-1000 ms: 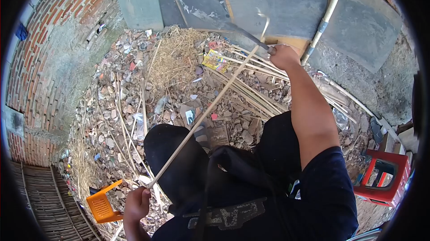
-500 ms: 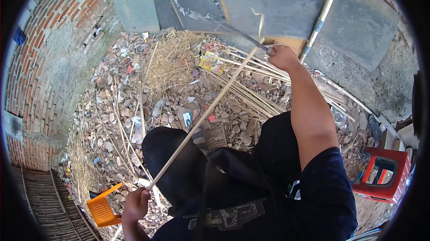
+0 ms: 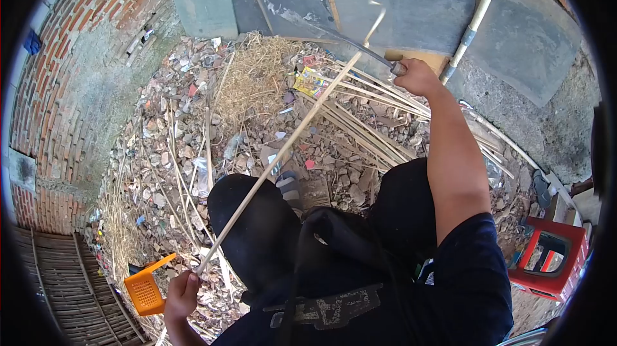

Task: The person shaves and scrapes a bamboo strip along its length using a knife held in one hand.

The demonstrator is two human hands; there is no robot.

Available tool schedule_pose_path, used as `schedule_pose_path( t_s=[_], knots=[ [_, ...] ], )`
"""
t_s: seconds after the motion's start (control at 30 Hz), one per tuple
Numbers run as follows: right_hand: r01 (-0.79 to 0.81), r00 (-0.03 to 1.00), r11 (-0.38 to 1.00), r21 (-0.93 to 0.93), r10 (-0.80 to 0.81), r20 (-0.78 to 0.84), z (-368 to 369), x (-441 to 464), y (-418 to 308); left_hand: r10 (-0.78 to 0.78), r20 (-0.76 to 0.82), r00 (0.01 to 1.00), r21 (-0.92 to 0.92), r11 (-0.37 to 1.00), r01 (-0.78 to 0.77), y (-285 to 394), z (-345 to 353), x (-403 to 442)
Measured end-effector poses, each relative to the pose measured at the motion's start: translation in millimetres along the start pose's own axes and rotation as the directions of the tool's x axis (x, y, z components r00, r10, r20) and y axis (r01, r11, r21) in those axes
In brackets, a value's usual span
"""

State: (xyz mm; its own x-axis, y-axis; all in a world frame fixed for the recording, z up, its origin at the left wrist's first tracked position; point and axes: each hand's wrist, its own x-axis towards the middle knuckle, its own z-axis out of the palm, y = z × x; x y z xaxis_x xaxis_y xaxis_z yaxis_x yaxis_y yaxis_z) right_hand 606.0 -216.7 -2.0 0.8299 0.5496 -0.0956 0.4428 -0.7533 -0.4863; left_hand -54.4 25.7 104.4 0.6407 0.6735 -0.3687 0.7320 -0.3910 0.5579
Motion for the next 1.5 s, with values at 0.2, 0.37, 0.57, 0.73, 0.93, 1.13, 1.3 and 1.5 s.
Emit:
schedule_pose_path(
  t_s=[0.2,0.37,0.57,0.73,0.93,1.13,1.3,1.5],
  knots=[
    [0.056,0.997,0.998,-0.024,-0.057,-0.053,13.7,6.8,2.6,0.007,-0.045,0.999,0.021,1.000,-0.006,10.7,3.0,1.3],
    [-0.157,0.969,0.987,0.029,0.160,-0.189,16.6,8.8,29.5,0.018,-0.036,0.999,-0.130,0.991,-0.022,-8.6,-0.5,-5.6],
    [-0.058,0.980,0.994,0.089,0.074,-0.187,15.2,10.6,0.0,0.051,-0.164,0.985,-0.230,0.969,-0.088,2.5,14.2,19.4],
    [0.081,0.967,0.941,0.330,0.005,-0.253,-6.2,-0.2,-32.5,0.121,-0.113,0.986,-0.262,0.954,-0.148,34.1,43.4,38.1],
    [0.462,0.884,0.873,0.156,-0.468,-0.001,-16.9,-42.0,-110.3,0.171,-0.277,0.946,-0.125,0.969,-0.212,63.9,88.3,57.6],
    [0.615,0.784,0.787,-0.046,-0.605,0.138,16.6,-58.1,-140.7,0.214,-0.218,0.952,0.111,0.975,-0.194,69.0,81.8,55.3],
    [0.484,0.863,0.875,0.008,-0.479,0.162,39.8,-26.9,-112.1,0.215,-0.217,0.952,0.149,0.971,-0.185,65.8,75.6,46.2],
    [0.551,0.828,0.833,-0.039,-0.541,0.150,33.6,-46.9,-131.8,0.276,-0.283,0.919,0.451,0.883,-0.127,52.6,75.7,46.2]
  ],
)
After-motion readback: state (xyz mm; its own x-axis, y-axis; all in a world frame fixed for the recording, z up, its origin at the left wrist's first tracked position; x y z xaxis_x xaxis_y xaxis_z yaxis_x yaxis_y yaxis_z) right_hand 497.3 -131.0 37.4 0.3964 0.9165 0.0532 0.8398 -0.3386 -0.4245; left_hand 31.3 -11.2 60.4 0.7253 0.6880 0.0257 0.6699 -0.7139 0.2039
